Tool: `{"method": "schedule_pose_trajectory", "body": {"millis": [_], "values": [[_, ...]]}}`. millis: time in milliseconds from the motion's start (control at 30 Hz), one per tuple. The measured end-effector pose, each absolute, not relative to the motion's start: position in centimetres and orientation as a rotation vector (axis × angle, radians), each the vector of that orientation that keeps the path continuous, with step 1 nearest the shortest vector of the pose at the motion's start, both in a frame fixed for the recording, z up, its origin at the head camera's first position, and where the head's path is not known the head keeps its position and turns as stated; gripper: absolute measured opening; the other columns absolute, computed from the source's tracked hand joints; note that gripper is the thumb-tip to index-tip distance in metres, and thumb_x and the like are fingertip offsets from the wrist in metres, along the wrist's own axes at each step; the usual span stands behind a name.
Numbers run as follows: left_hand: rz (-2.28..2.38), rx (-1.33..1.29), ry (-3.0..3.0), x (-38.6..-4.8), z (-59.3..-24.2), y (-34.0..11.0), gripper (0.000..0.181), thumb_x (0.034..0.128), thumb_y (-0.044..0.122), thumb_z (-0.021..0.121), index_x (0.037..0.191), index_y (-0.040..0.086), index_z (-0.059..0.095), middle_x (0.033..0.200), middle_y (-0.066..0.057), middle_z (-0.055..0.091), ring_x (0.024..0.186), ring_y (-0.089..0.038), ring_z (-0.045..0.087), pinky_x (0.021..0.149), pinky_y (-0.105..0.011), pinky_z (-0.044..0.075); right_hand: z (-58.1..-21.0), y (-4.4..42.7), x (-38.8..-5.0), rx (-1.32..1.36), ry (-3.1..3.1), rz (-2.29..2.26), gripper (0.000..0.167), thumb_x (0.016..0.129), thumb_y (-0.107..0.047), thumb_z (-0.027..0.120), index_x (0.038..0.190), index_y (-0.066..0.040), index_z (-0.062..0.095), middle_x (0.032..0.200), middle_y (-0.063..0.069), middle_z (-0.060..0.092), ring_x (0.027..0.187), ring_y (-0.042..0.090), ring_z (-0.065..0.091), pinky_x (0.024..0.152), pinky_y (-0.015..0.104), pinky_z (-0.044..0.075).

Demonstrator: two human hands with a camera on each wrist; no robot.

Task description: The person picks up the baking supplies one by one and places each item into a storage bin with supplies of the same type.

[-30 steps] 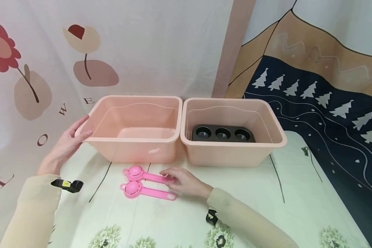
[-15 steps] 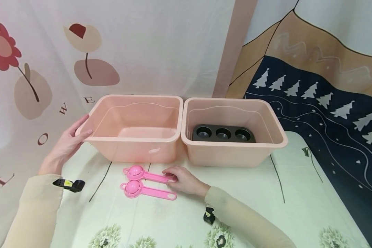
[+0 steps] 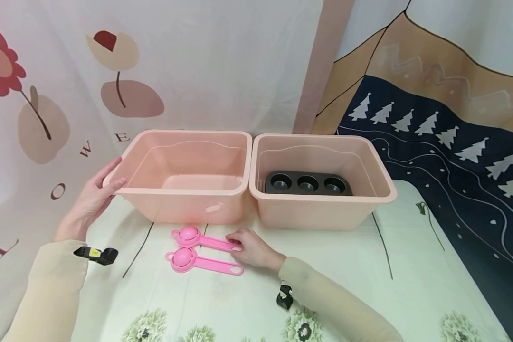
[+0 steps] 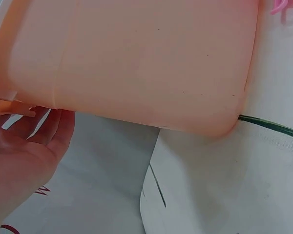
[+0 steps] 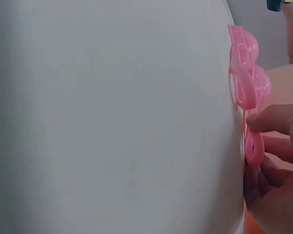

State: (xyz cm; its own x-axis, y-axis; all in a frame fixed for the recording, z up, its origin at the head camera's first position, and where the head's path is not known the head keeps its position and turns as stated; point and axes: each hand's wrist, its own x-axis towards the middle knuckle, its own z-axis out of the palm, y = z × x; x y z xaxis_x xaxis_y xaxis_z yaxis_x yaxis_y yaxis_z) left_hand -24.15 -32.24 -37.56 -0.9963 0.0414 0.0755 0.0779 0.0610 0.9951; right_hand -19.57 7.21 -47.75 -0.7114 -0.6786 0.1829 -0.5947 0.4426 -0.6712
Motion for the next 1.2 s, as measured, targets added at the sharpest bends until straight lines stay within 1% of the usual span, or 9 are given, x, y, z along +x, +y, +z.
{"method": "schedule_pose_trajectory", "body": {"millis": [100,233,367,533,633,733,967,1133,1200], "values": [[-2.161,-0.134,-2.242,-24.2,-37.5,-32.1,0.071,0.0960,0.009,0.060,0.155,0.024,0.024,0.156,-0.012,0.021,0.132,-0.019,0.029,0.108,-0.020,0.028,-47.7,7.2,-19.4,-1.083,2.549,-1.179,0.035,0.084,0.003,0.066,0.118,0.005,0.065,0.107,0.011,0.064,0.097,0.020,0.056,0.086,0.028,0.049],[-2.174,-0.118,-2.239,-24.1,-37.4,-32.1,0.071,0.0964,0.010,0.060,0.155,0.024,0.022,0.158,-0.011,0.018,0.135,-0.020,0.026,0.111,-0.024,0.023,-47.8,7.2,-19.2,-1.005,2.500,-1.267,0.035,0.084,0.004,0.064,0.119,0.002,0.065,0.107,0.008,0.061,0.096,0.019,0.055,0.084,0.028,0.048],[-2.165,-0.103,-2.254,-24.0,-37.4,-32.1,0.071,0.0966,0.012,0.060,0.155,0.025,0.021,0.158,-0.009,0.016,0.137,-0.021,0.023,0.114,-0.029,0.018,-47.8,7.1,-19.0,-0.948,2.447,-1.318,0.034,0.083,0.002,0.066,0.116,0.000,0.066,0.101,0.004,0.061,0.090,0.015,0.054,0.080,0.026,0.048],[-2.172,-0.107,-2.254,-24.1,-37.5,-32.2,0.071,0.0968,0.011,0.059,0.155,0.026,0.022,0.158,-0.010,0.017,0.137,-0.021,0.024,0.114,-0.030,0.018,-47.6,6.9,-18.9,-0.865,2.354,-1.384,0.029,0.081,-0.002,0.069,0.111,-0.001,0.070,0.090,-0.002,0.065,0.081,0.010,0.055,0.073,0.023,0.048],[-2.181,-0.105,-2.247,-24.2,-37.6,-32.1,0.070,0.0968,0.011,0.059,0.155,0.026,0.023,0.157,-0.009,0.019,0.136,-0.020,0.025,0.114,-0.029,0.019,-47.5,6.7,-18.9,-0.835,2.336,-1.431,0.028,0.080,-0.003,0.070,0.108,-0.002,0.071,0.087,-0.004,0.067,0.077,0.008,0.056,0.069,0.022,0.049],[-2.196,-0.112,-2.227,-24.2,-37.6,-32.1,0.071,0.0966,0.010,0.060,0.155,0.026,0.023,0.156,-0.010,0.019,0.136,-0.021,0.024,0.114,-0.029,0.019,-47.4,6.7,-18.8,-0.814,2.324,-1.497,0.028,0.080,-0.002,0.069,0.108,-0.001,0.071,0.086,-0.003,0.067,0.075,0.009,0.057,0.065,0.022,0.050],[-2.206,-0.126,-2.205,-24.1,-37.7,-32.2,0.071,0.0967,0.010,0.059,0.155,0.025,0.022,0.157,-0.011,0.017,0.136,-0.022,0.023,0.113,-0.027,0.020,-46.8,6.7,-18.7,-0.775,2.333,-1.646,0.028,0.082,0.002,0.067,0.110,0.004,0.070,0.088,0.004,0.068,0.077,0.012,0.056,0.068,0.022,0.049],[-2.212,-0.133,-2.186,-24.1,-37.7,-32.1,0.070,0.0966,0.008,0.059,0.155,0.023,0.023,0.156,-0.013,0.017,0.135,-0.022,0.024,0.111,-0.023,0.024,-46.6,6.8,-18.6,-0.771,2.352,-1.679,0.027,0.083,0.004,0.066,0.109,0.005,0.070,0.086,0.008,0.068,0.076,0.013,0.055,0.066,0.021,0.048],[-2.208,-0.128,-2.190,-24.1,-37.7,-32.0,0.070,0.0966,0.008,0.059,0.155,0.024,0.023,0.156,-0.013,0.017,0.135,-0.023,0.024,0.111,-0.024,0.024,-46.4,6.8,-18.5,-0.768,2.348,-1.684,0.027,0.084,0.005,0.066,0.110,0.005,0.070,0.087,0.009,0.068,0.076,0.013,0.055,0.066,0.021,0.048]]}}
